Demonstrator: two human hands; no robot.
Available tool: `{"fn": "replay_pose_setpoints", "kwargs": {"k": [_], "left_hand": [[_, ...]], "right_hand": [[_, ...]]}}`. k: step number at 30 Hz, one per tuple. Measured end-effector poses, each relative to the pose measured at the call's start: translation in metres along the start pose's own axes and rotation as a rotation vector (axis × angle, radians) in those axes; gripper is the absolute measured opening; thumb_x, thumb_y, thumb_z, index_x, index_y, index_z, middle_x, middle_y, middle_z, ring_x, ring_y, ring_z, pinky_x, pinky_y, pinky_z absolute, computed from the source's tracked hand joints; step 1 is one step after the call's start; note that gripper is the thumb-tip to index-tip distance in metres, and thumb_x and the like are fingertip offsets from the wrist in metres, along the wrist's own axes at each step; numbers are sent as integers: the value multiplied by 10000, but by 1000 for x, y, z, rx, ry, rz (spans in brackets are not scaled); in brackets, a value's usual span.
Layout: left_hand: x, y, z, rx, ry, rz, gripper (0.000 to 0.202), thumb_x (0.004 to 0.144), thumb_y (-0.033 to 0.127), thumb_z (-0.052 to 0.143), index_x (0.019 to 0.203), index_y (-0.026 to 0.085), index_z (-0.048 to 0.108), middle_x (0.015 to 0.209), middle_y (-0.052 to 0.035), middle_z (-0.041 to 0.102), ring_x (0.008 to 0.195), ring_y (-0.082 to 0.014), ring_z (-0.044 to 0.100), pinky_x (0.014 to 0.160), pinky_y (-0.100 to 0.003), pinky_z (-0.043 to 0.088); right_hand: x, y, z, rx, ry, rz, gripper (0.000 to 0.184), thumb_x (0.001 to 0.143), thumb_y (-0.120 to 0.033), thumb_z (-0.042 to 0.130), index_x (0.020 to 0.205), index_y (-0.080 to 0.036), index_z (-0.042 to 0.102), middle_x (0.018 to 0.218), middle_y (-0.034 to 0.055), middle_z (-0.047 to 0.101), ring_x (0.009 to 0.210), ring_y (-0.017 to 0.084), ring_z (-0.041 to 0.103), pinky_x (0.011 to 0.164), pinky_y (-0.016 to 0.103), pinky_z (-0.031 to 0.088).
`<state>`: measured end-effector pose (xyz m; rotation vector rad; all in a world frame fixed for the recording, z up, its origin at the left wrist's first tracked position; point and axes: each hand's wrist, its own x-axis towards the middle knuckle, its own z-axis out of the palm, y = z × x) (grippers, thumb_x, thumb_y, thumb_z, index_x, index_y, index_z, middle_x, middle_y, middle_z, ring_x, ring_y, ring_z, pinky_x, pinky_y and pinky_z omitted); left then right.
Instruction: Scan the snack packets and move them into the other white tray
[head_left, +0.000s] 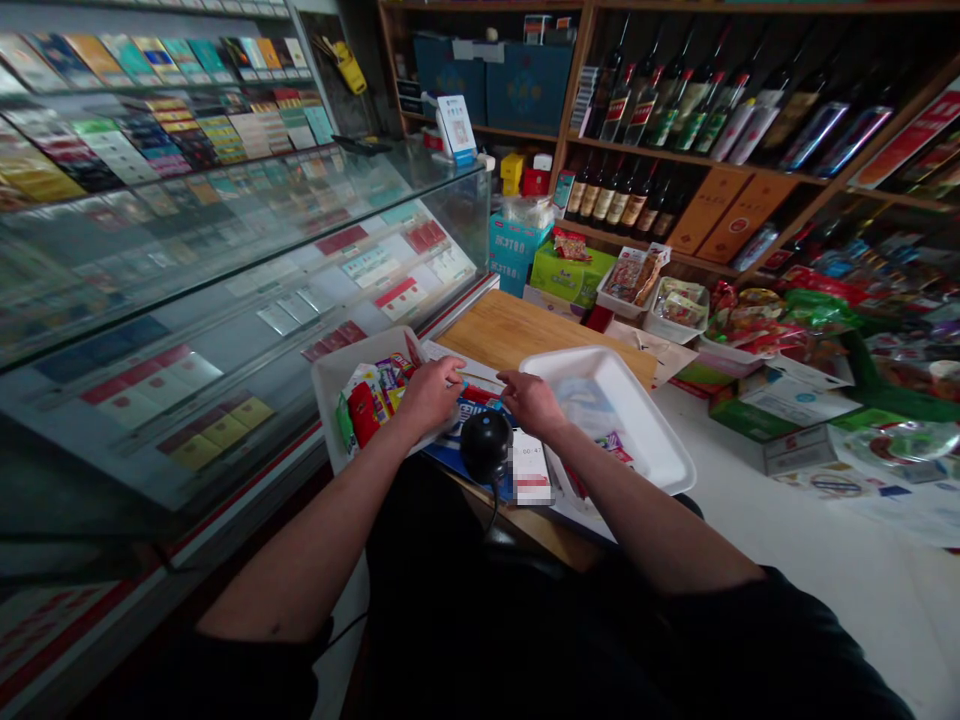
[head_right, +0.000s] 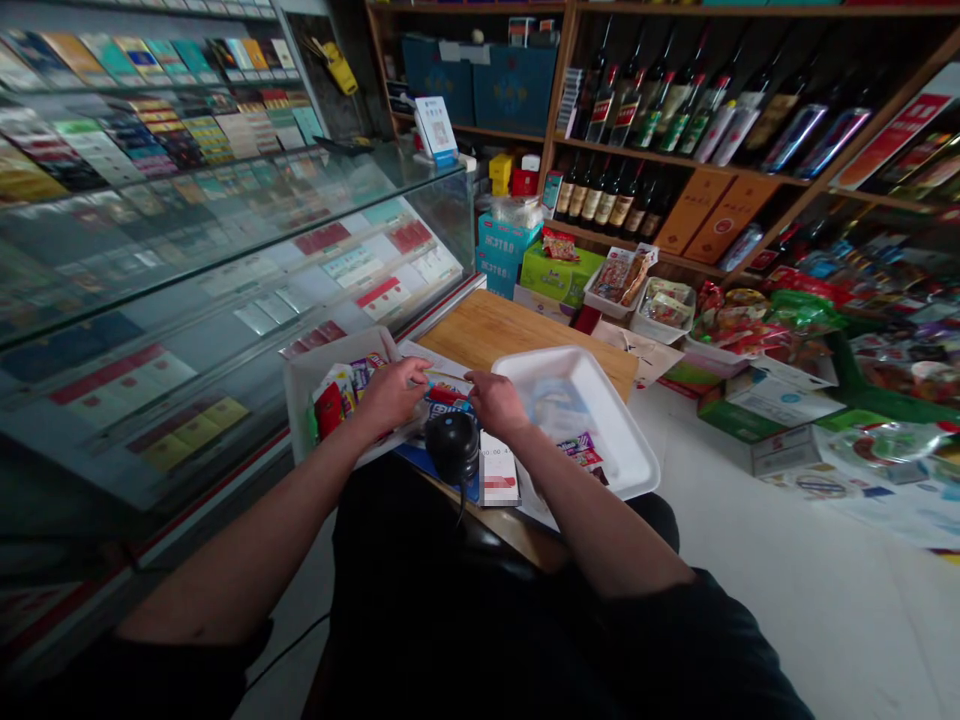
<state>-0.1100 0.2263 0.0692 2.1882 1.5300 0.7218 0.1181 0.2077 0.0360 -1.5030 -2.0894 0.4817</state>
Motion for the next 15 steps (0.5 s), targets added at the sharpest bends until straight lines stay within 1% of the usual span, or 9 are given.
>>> {"fn": "replay_pose_setpoints", "kwargs": {"k": [5, 7, 8, 10, 12, 13, 15], "left_hand": [[-4, -10, 1, -23, 1, -41, 376, 855, 183, 628, 1227, 196, 681, 989, -59, 787, 939, -210, 728, 938, -324, 528], [-5, -11, -1, 5, -11, -37, 383, 852, 184, 629, 1231, 193, 677, 979, -61, 789, 945, -221, 725, 960, -345, 519], [-5, -11, -1, 33, -12, -24, 379, 851, 187, 628, 1227, 193, 676, 969, -61, 790, 970, -233, 721, 998, -371, 501], [-7, -11, -2, 100, -4, 18, 370, 855, 190, 620, 1222, 198, 673, 954, -60, 791, 1059, -260, 700, 1122, -454, 407], [-10, -11, -2, 164, 14, 64, 391, 863, 177, 593, 1249, 203, 655, 1007, -68, 789, 1165, -279, 663, 1221, -538, 248], [-12, -10, -1, 193, 22, 80, 407, 869, 168, 575, 1268, 207, 643, 1065, -76, 783, 1205, -282, 645, 1242, -562, 181], [-17, -8, 0, 249, 30, 102, 434, 876, 156, 544, 1297, 214, 627, 1196, -96, 750, 1252, -285, 619, 1256, -580, 110]], "right_hand": [[3, -2, 5, 8, -25, 13, 409, 851, -111, 612, 1249, -179, 675, 1017, 61, 772, 926, 196, 693, 892, 284, 506], [4, -3, 7, 1, -31, 15, 418, 850, -98, 603, 1254, -180, 674, 1001, 57, 773, 927, 194, 692, 903, 287, 502], [5, -3, 8, -8, -33, 8, 432, 841, -87, 602, 1257, -179, 673, 989, 55, 774, 941, 197, 688, 924, 294, 496], [7, -4, 9, -35, -28, -20, 459, 817, -68, 605, 1260, -164, 672, 979, 60, 774, 986, 212, 678, 986, 326, 474], [8, -4, 9, -63, -19, -53, 473, 803, -60, 601, 1263, -141, 667, 1015, 80, 772, 1030, 226, 669, 1069, 379, 429], [8, -3, 9, -74, -15, -67, 476, 802, -61, 598, 1268, -133, 663, 1048, 93, 769, 1055, 231, 666, 1112, 409, 395], [8, -2, 10, -90, -16, -97, 492, 807, -64, 591, 1291, -136, 646, 1134, 112, 753, 1132, 237, 650, 1187, 468, 307]]}}
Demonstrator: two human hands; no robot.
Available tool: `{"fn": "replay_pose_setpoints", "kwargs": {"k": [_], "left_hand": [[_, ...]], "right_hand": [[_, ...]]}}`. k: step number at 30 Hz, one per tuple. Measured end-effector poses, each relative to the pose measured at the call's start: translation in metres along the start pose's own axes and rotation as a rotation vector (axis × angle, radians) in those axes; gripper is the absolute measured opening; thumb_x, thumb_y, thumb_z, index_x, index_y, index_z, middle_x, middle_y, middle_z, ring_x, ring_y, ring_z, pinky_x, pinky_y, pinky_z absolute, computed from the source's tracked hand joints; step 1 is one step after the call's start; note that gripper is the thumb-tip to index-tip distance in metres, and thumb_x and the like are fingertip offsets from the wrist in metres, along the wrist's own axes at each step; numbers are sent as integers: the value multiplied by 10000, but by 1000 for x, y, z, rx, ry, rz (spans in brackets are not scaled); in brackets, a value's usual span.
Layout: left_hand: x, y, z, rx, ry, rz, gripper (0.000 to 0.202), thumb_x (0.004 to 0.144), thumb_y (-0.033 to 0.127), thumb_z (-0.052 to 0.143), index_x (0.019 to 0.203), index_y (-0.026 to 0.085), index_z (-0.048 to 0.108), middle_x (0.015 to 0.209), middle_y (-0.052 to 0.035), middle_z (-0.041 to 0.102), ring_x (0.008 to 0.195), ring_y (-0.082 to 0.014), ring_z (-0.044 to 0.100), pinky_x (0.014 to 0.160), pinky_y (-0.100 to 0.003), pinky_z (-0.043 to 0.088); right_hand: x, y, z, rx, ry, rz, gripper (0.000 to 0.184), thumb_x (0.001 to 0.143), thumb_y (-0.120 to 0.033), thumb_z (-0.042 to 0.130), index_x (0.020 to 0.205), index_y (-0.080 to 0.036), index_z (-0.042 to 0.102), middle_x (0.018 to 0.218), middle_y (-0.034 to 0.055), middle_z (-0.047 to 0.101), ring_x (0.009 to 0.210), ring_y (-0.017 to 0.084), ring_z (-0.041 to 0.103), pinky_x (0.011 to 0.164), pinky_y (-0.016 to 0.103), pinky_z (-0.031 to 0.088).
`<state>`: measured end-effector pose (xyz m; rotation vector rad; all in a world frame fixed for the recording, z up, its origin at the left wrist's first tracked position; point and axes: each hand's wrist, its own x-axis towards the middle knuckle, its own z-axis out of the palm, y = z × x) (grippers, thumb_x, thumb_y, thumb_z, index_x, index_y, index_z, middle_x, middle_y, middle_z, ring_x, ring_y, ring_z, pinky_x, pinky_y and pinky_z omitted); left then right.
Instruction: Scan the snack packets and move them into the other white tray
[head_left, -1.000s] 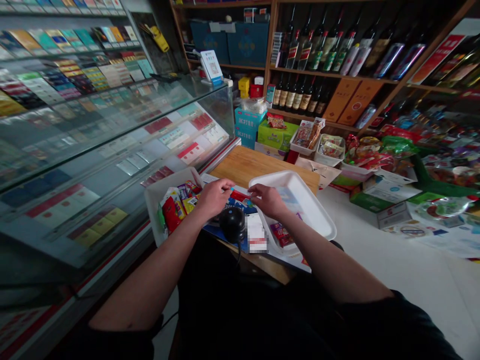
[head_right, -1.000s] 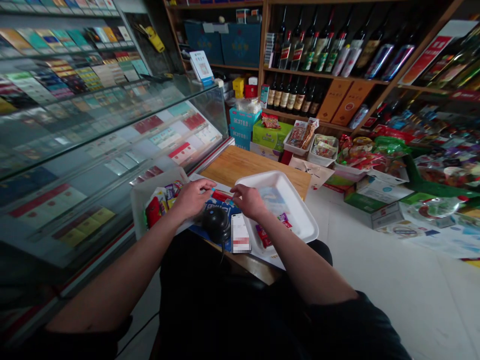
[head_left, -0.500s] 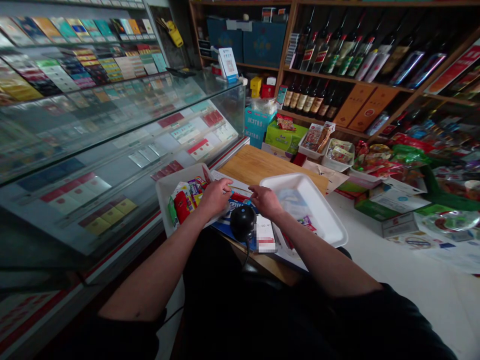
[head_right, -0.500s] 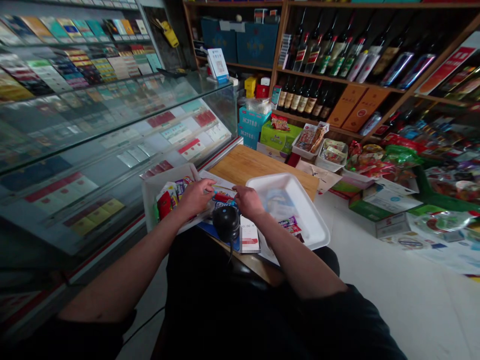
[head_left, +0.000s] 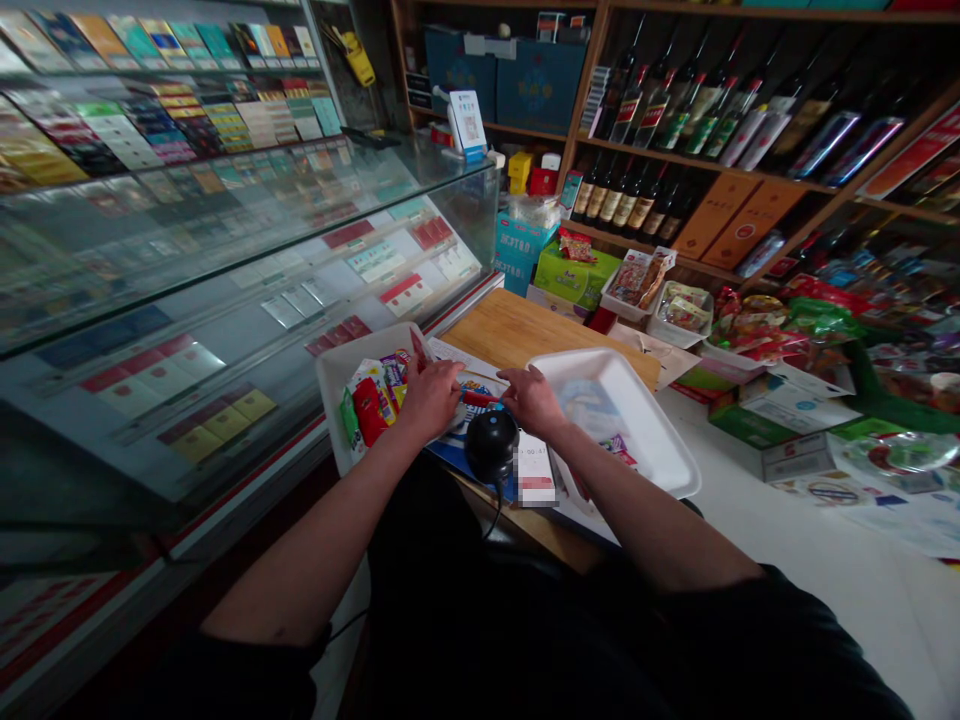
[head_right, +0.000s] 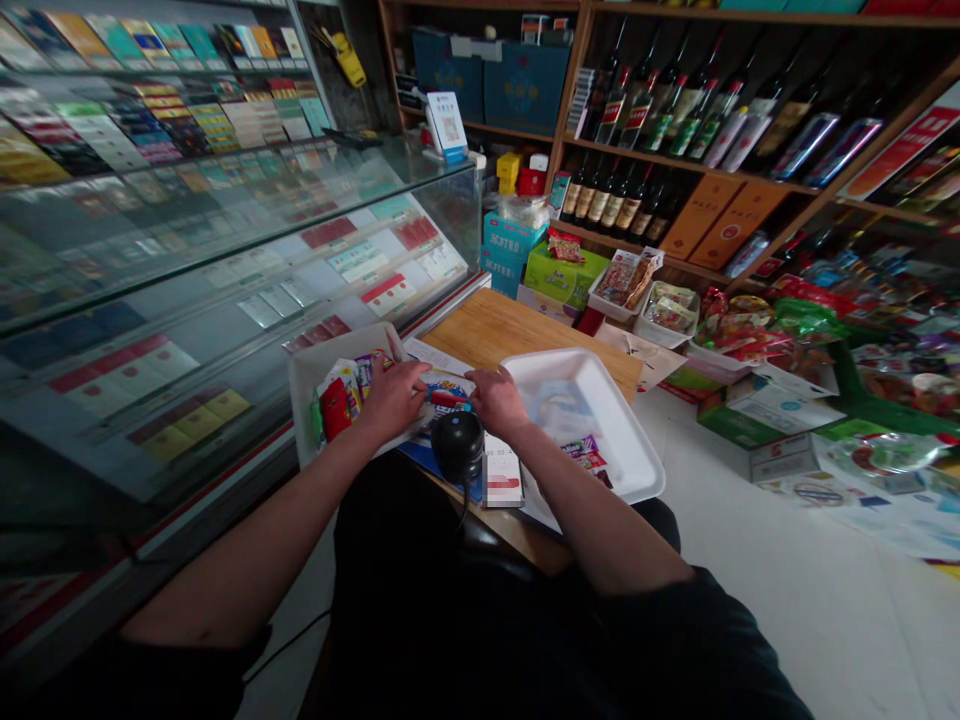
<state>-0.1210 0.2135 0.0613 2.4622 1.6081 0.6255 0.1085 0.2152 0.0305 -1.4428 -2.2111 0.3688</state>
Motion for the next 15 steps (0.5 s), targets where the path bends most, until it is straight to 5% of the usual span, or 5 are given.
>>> {"fn": "replay_pose_setpoints", "kwargs": {"k": [3, 7, 15], "left_hand": [[-5, 2, 2, 63, -2, 24, 484, 861, 157, 545, 1337, 211, 612, 1315, -133, 694, 1286, -302, 597, 1262, -591, 53], [-9, 1, 5, 51, -3, 42, 554, 821, 149, 575, 1372, 199, 596, 1312, -146, 691, 1279, -315, 598, 1260, -606, 12], [-2, -3, 2, -24, 19, -55, 452, 871, 155, 541, 1312, 198, 630, 1132, -106, 759, 1260, -291, 597, 1257, -565, 105]], "right_hand": [[-1, 3, 2, -16, -1, -49, 501, 835, -79, 585, 1328, -158, 626, 1275, 133, 706, 1257, 238, 598, 1233, 504, 219], [-3, 7, 4, -15, -12, -73, 463, 872, -103, 578, 1328, -168, 633, 1323, 139, 683, 1257, 235, 596, 1225, 485, 241], [8, -1, -4, 35, 13, -21, 503, 812, -80, 609, 1311, -130, 649, 977, 78, 764, 1027, 247, 630, 1072, 405, 403]]}}
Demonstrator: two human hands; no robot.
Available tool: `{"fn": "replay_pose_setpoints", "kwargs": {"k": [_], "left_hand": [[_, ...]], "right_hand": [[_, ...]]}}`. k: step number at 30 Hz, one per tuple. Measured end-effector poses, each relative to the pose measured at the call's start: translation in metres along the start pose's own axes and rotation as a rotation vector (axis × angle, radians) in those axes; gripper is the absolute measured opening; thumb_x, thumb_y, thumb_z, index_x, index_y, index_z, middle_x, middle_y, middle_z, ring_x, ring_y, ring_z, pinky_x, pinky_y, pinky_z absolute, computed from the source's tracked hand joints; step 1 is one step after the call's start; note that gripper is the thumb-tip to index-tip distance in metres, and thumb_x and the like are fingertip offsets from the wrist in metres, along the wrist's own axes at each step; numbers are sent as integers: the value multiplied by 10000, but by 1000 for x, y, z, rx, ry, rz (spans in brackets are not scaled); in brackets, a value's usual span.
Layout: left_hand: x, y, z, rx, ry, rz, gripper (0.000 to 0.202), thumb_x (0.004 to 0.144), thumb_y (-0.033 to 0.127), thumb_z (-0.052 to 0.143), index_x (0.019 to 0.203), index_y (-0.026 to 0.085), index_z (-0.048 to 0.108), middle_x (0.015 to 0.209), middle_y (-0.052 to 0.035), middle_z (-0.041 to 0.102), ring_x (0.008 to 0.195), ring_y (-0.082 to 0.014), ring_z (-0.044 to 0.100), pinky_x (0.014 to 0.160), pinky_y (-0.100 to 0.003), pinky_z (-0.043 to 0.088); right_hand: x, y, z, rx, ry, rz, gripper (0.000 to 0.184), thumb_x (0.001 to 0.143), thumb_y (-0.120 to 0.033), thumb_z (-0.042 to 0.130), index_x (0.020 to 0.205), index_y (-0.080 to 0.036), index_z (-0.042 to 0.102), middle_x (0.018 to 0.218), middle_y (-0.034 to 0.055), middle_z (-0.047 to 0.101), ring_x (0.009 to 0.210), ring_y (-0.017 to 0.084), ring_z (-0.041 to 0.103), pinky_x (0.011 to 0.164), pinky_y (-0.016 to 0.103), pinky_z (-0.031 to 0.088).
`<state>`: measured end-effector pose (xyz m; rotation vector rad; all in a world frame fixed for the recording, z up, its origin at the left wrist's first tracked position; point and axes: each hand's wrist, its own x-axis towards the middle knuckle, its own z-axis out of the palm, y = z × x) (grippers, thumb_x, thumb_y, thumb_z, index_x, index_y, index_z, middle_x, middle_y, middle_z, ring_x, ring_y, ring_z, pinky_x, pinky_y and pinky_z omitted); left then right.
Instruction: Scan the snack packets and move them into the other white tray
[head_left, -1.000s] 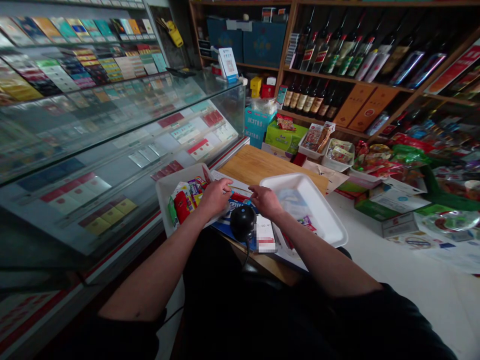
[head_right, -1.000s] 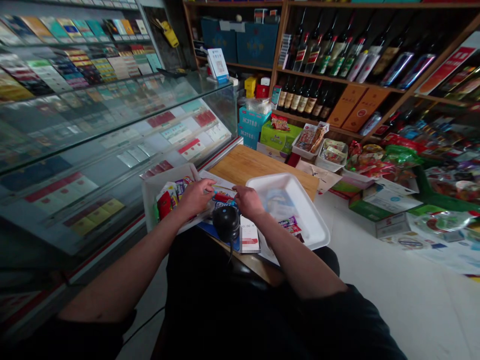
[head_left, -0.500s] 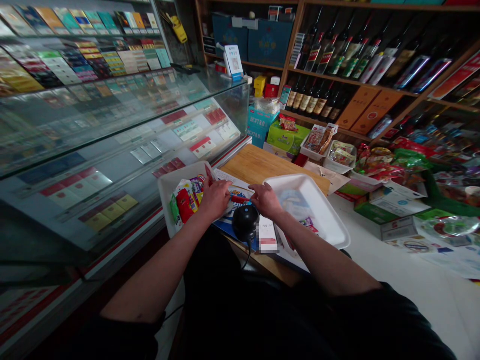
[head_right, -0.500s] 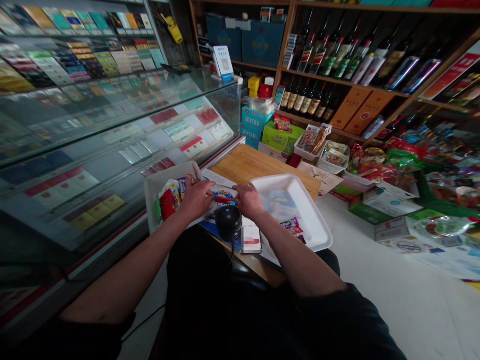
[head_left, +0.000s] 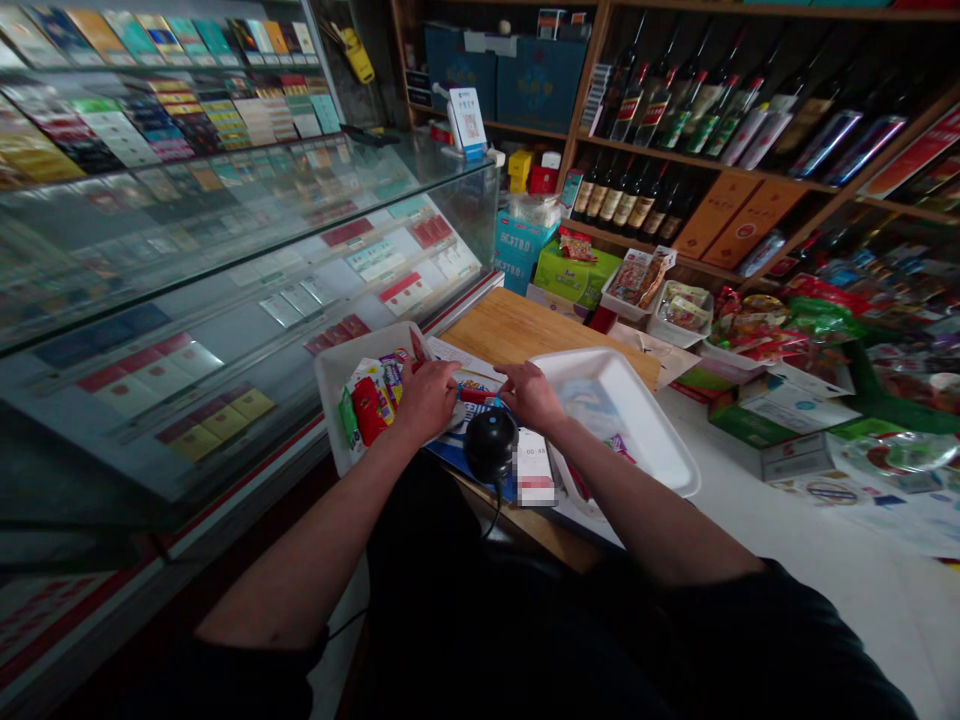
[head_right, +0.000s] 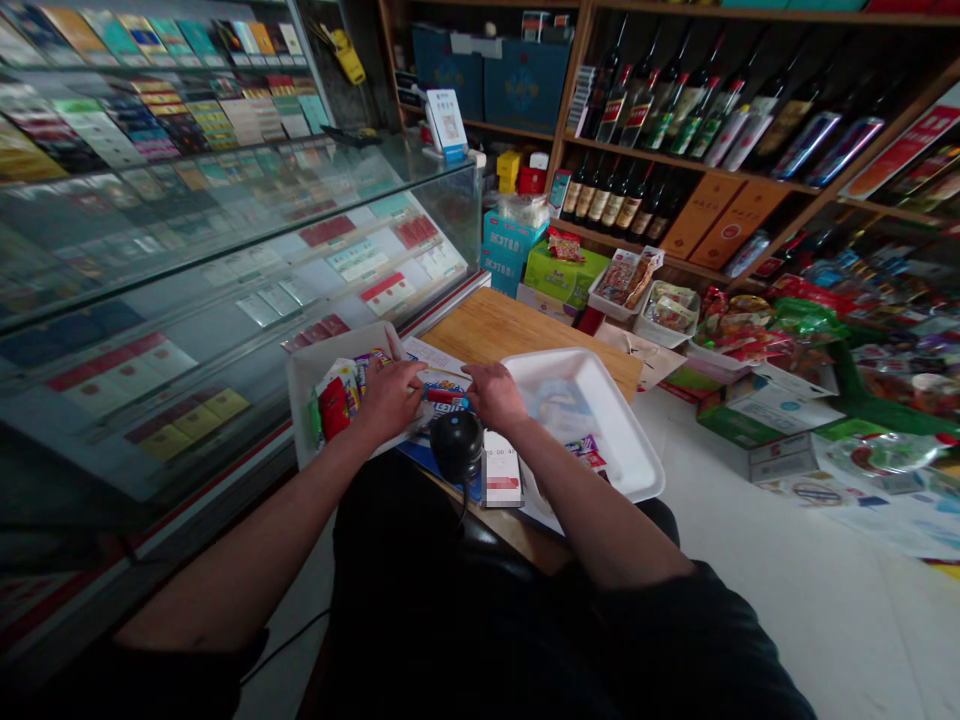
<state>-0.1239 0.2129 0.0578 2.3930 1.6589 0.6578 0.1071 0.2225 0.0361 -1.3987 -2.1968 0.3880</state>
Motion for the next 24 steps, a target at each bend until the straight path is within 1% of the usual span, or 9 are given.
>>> {"fn": "replay_pose_setpoints", "kwargs": {"k": [3, 5, 8, 11, 14, 18, 21, 24], "left_hand": [[4, -7, -8, 16, 15, -19, 423, 875, 167, 542, 1282, 205, 649, 1077, -96, 767, 1214, -297, 614, 1236, -565, 159], [6, -14, -14, 35, 28, -31, 414, 881, 173, 536, 1277, 204, 652, 1080, -96, 766, 1191, -299, 620, 1214, -560, 210], [8, -28, -26, 56, 38, -45, 418, 877, 176, 542, 1280, 206, 648, 1113, -99, 762, 1180, -301, 624, 1176, -535, 283], [8, -46, -39, 93, 12, -51, 416, 867, 186, 556, 1270, 209, 659, 1136, -110, 753, 1135, -304, 641, 1112, -488, 372], [5, -66, -50, 131, -35, -54, 416, 861, 205, 564, 1262, 214, 670, 1087, -101, 759, 1073, -292, 662, 1033, -426, 446], [-3, -91, -55, 157, -109, -99, 415, 862, 226, 551, 1257, 215, 677, 1022, -91, 764, 997, -272, 685, 959, -384, 490], [-11, -99, -55, 121, -148, -151, 415, 852, 233, 563, 1252, 210, 675, 1030, -87, 770, 967, -258, 696, 942, -373, 501], [-20, -93, -56, 96, -119, -176, 421, 858, 272, 591, 1267, 208, 663, 1121, -99, 764, 1026, -266, 694, 951, -370, 504]], "right_hand": [[10, -10, -5, 14, -3, -2, 480, 816, -89, 606, 1291, -128, 665, 994, 90, 762, 1043, 254, 625, 1047, 391, 426], [18, -21, -7, 12, -18, -13, 461, 829, -94, 589, 1280, -134, 674, 1026, 100, 760, 1036, 247, 637, 1037, 377, 439], [28, -42, -4, -4, -61, -31, 473, 848, -108, 568, 1310, -149, 661, 1080, 109, 755, 1023, 240, 658, 982, 343, 476], [35, -68, 6, -33, -114, -37, 491, 864, -121, 558, 1348, -174, 628, 1095, 106, 753, 1008, 239, 678, 931, 326, 501], [40, -95, 22, -41, -166, 11, 476, 892, -151, 549, 1359, -226, 604, 1094, 94, 757, 990, 248, 700, 886, 331, 519], [39, -129, 47, -43, -243, 83, 434, 904, -170, 545, 1326, -253, 600, 1054, 95, 762, 940, 259, 724, 801, 333, 535], [33, -144, 58, -61, -265, 87, 363, 913, -187, 551, 1269, -220, 612, 1023, 111, 760, 935, 261, 727, 807, 340, 536], [24, -149, 56, -72, -241, 62, 323, 912, -203, 561, 1228, -187, 623, 1009, 130, 756, 949, 271, 719, 850, 362, 528]]}}
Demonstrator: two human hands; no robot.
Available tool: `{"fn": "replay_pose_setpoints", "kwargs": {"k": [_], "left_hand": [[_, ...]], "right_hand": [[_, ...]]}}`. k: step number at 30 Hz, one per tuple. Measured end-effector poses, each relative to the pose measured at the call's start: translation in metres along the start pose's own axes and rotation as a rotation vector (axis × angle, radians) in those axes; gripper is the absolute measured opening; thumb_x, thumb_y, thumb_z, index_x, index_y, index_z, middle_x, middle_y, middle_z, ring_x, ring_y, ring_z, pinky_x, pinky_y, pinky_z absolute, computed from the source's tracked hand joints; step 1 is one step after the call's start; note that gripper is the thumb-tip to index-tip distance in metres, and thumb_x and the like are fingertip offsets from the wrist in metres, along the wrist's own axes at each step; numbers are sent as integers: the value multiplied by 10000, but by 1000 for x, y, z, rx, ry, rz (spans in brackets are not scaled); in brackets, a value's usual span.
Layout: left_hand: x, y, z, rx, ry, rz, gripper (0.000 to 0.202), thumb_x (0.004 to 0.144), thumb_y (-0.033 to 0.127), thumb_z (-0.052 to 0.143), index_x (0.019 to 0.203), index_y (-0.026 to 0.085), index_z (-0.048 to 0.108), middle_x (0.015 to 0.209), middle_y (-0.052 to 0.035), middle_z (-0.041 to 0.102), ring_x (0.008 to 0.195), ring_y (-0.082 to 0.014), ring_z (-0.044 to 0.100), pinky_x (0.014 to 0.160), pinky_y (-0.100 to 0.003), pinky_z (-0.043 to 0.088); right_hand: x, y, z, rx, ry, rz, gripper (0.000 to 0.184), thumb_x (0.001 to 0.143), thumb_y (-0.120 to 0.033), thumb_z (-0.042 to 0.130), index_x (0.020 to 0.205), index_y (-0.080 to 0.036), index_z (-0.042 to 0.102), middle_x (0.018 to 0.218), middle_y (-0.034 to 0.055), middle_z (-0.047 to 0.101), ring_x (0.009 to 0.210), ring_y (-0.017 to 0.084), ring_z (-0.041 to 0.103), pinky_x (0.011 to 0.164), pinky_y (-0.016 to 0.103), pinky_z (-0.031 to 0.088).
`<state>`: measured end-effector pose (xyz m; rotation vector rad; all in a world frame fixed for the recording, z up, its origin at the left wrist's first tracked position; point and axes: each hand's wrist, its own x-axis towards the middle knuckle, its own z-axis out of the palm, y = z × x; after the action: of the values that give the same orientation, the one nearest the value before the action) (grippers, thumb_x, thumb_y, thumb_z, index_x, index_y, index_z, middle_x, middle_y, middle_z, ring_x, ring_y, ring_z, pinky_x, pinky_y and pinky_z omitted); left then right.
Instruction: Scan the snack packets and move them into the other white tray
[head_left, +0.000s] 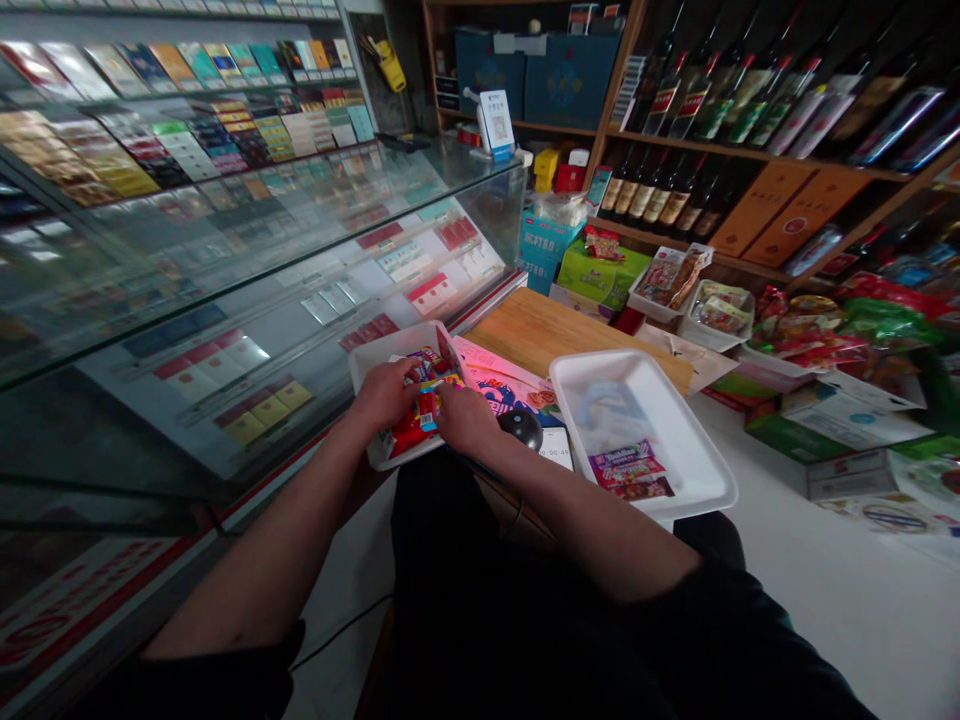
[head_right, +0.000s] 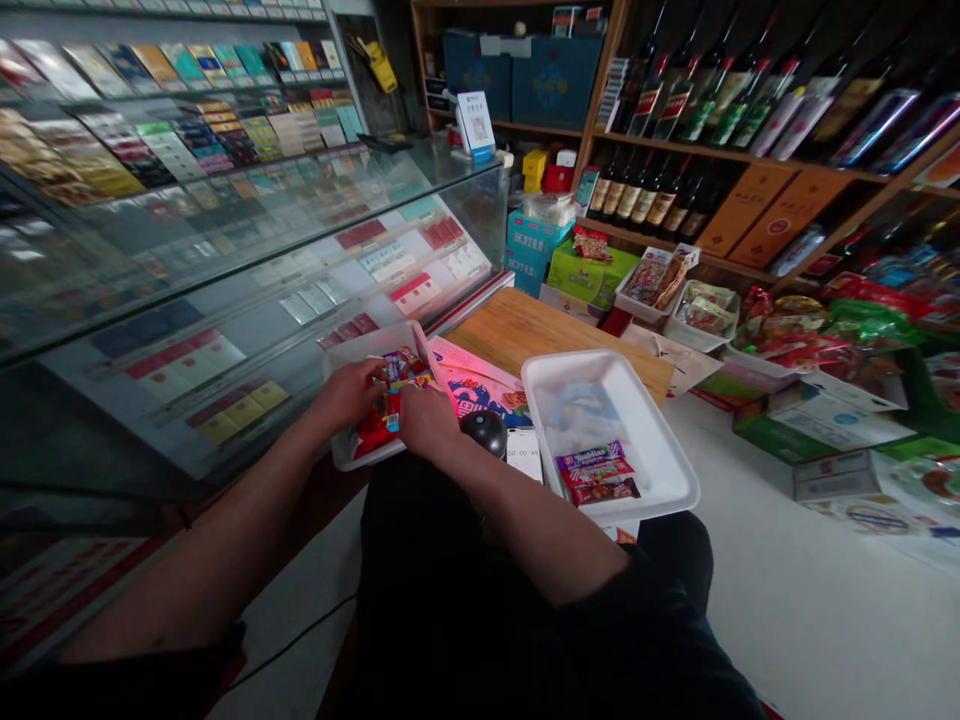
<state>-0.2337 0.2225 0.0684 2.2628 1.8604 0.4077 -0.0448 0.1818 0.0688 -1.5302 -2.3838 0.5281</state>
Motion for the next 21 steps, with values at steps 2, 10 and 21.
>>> {"fn": "replay_pose_setpoints", "kwargs": {"k": [2, 10, 21], "left_hand": [[-8, 10, -1, -23, 37, -8, 406, 878, 306, 587, 1264, 210, 663, 1167, -103, 754, 1066, -275, 687, 958, -376, 507], [-34, 77, 0, -204, 150, -18, 346, 905, 351, 589, 1217, 237, 684, 1199, -61, 748, 1122, -261, 674, 1045, -377, 496], [-66, 206, 26, -439, 91, 242, 228, 932, 263, 565, 1128, 261, 682, 1156, -57, 746, 1100, -235, 676, 1039, -397, 515]], "right_hand": [[-9, 4, -6, 10, 25, -18, 313, 895, -204, 576, 1200, -182, 641, 1022, 135, 752, 977, 285, 707, 878, 378, 518], [-60, 37, -41, 164, 200, -16, 288, 885, -202, 604, 1156, -170, 697, 1103, 113, 740, 1080, 262, 654, 1012, 369, 468], [-157, 144, -74, 214, 451, 327, 259, 874, -192, 631, 1121, -189, 706, 1062, 86, 767, 1027, 251, 693, 986, 369, 495]]}}
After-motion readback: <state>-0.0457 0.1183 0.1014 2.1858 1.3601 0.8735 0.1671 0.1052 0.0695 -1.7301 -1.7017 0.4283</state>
